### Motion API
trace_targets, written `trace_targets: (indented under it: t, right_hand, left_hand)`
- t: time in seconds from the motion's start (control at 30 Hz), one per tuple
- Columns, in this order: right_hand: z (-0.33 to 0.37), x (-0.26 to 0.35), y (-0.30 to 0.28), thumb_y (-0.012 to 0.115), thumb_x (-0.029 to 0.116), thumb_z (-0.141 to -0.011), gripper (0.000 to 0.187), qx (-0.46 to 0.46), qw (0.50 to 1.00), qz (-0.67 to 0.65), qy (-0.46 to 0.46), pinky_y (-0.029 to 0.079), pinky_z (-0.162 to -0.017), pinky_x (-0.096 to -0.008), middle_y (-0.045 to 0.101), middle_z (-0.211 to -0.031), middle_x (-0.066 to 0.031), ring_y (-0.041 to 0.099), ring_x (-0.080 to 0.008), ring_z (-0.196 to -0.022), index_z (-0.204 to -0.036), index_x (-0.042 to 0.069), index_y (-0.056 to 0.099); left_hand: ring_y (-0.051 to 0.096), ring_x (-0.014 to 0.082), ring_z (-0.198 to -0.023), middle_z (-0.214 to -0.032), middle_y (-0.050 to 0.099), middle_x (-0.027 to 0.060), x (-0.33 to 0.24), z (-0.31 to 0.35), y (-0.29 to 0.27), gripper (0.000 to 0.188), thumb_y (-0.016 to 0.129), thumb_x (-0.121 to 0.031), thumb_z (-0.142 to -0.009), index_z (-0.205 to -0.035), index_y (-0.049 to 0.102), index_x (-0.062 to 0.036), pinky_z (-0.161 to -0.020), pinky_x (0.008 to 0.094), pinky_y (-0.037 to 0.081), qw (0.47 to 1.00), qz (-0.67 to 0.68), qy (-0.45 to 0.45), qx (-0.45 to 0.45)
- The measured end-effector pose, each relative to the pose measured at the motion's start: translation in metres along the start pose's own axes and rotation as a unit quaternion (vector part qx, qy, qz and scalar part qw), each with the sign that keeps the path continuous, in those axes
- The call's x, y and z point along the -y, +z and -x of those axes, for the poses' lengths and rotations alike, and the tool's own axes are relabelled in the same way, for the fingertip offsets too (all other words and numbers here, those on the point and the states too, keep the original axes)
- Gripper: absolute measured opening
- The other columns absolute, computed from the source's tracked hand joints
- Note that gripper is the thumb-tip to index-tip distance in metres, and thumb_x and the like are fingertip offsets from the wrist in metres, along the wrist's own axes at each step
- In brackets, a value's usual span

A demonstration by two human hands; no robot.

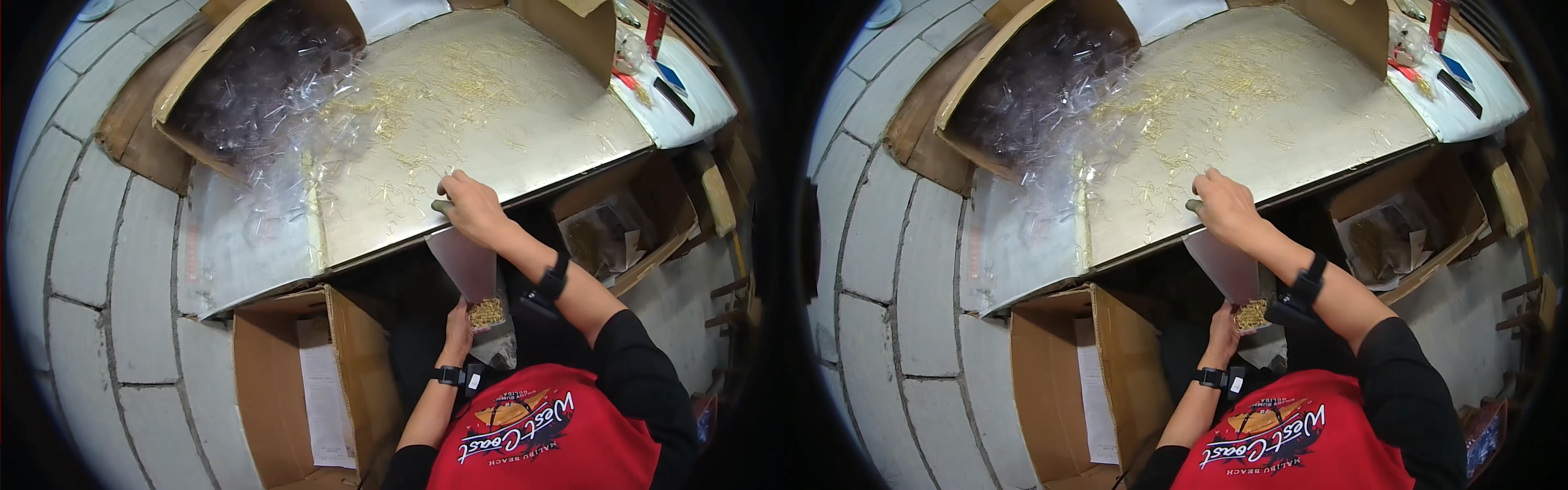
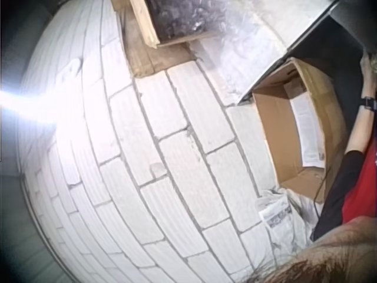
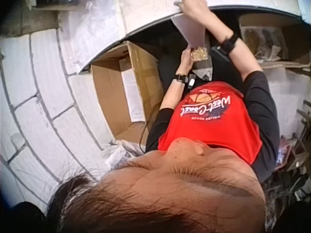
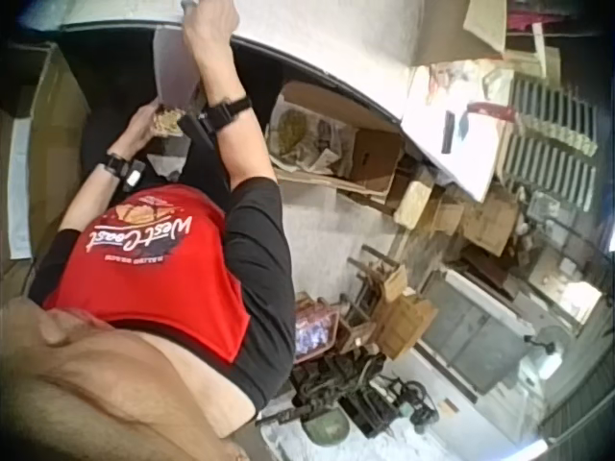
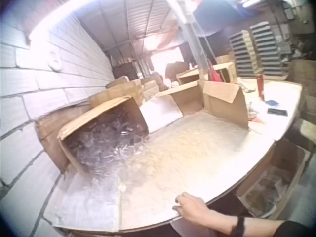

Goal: The person scoops loose shredded material from a table into small clear plastic containers. They then place the filled containers into a cardboard box. The person repeats this process multiple times, handling the containers and shredded material by hand.

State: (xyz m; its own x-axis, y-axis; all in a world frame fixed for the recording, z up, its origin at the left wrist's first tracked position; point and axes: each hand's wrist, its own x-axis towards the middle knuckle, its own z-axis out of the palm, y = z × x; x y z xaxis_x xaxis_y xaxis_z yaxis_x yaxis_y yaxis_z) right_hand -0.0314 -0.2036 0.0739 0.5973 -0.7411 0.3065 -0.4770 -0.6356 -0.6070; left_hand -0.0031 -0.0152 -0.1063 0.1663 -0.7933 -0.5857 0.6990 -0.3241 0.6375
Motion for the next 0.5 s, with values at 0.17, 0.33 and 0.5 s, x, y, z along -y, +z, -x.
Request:
trace_targets:
  t: [0.17, 0.33, 0.5]
  right_hand:
    - [-0.027, -0.006, 0.035, 0.057, -0.001, -0.070, 0.017, 0.032, 0.985, 0.165, -0.042, 0.052, -0.069, -0.0427, 0.059, -0.091, -0.0210, 0.061, -0.0354, -0.083, -0.087, -0.003, 0.058]
    - [-0.031, -0.013, 0.003, 0.053, 0.002, -0.076, 0.012, 0.058, 0.998, -0.006, -0.020, 0.047, -0.073, -0.0460, 0.060, -0.089, -0.0250, 0.059, -0.0416, -0.085, -0.087, -0.003, 0.056]
    - [-0.028, -0.024, 0.000, 0.053, 0.004, -0.078, 0.010, 0.052, 0.997, 0.038, -0.029, 0.045, -0.070, -0.0456, 0.060, -0.080, -0.0246, 0.059, -0.0404, -0.079, -0.085, -0.001, 0.056]
  left_hand:
    - [0.066, 0.0149, -0.071, -0.088, 0.064, 0.0055, 0.009, 0.009, -0.025, 0.024, 0.056, -0.024, -0.092, -0.106, 0.059, -0.0040, -0.048, 0.0262, 0.053, 0.999, -0.022, 0.001, -0.034]
    - [0.065, 0.0128, -0.071, -0.090, 0.065, 0.0060, -0.009, 0.030, -0.037, 0.022, 0.057, -0.014, -0.089, -0.107, 0.059, -0.0020, -0.050, 0.0244, 0.054, 0.997, -0.066, 0.018, -0.038]
    - [0.065, 0.0118, -0.071, -0.090, 0.065, 0.0041, -0.017, 0.053, -0.049, 0.020, 0.059, -0.016, -0.089, -0.106, 0.062, -0.0049, -0.052, 0.0242, 0.054, 0.996, 0.004, 0.091, -0.005]
